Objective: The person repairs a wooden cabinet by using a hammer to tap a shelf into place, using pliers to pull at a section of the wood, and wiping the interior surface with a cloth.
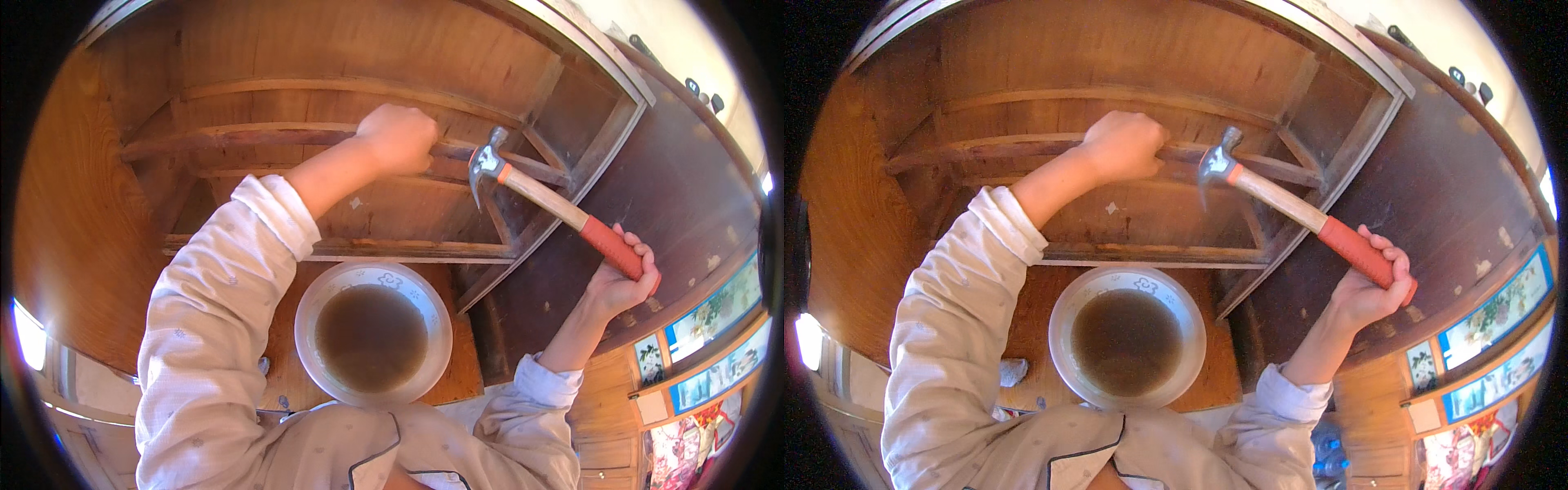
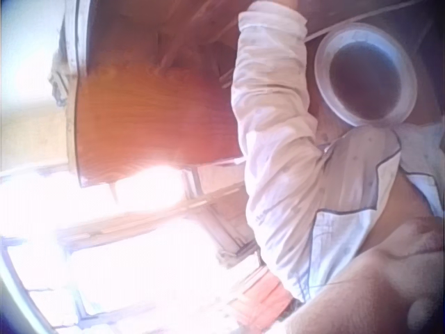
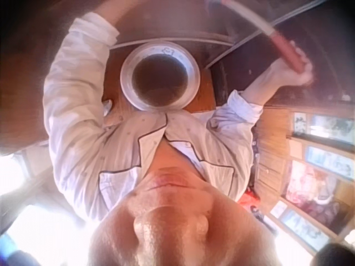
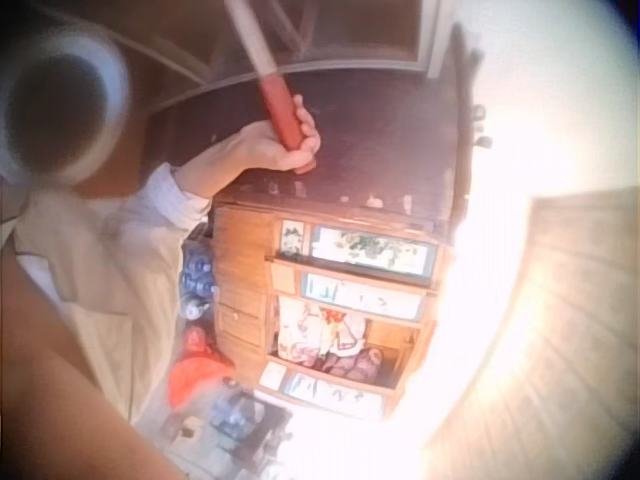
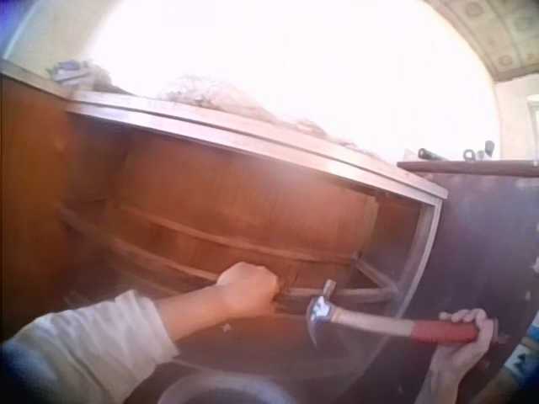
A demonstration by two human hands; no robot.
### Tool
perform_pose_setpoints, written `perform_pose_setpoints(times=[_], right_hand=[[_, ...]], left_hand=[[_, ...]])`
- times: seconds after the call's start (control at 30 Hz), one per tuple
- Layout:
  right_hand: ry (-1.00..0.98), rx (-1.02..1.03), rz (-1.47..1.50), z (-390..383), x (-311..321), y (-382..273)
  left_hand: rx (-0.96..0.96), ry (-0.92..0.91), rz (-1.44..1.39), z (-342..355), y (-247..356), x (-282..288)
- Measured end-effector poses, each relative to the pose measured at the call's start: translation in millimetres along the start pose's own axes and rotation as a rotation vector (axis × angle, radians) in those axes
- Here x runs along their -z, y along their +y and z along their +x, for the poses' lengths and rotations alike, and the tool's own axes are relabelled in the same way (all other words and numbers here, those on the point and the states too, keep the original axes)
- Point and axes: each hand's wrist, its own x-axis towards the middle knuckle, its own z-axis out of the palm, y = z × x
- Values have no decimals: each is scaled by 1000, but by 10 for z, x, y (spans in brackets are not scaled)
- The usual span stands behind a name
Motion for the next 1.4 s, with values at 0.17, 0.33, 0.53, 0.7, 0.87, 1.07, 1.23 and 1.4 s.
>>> perform_pose_setpoints(times=[0.17,0.33,0.53,0.7,0.87,1.07,1.23,1.4], right_hand=[[-28,-125,283,121,46,-149],[-120,-139,386,144,10,-454],[-198,-20,353,104,-202,-537],[-341,77,415,225,-762,-511],[-540,165,436,238,-1431,-266],[-588,201,364,133,-1752,-20],[-656,154,398,103,-1858,45],[-670,174,312,141,-1866,-2]], left_hand=[[54,-20,-2,-29,-74,-55],[-33,23,-37,-7,-50,26],[-13,109,-189,-64,-28,36],[-95,88,-89,-54,-63,23],[-29,104,-118,-6,-102,-7],[34,107,-193,-26,-113,-5],[34,132,-212,-28,-172,-64],[58,62,-219,-16,-43,86]])
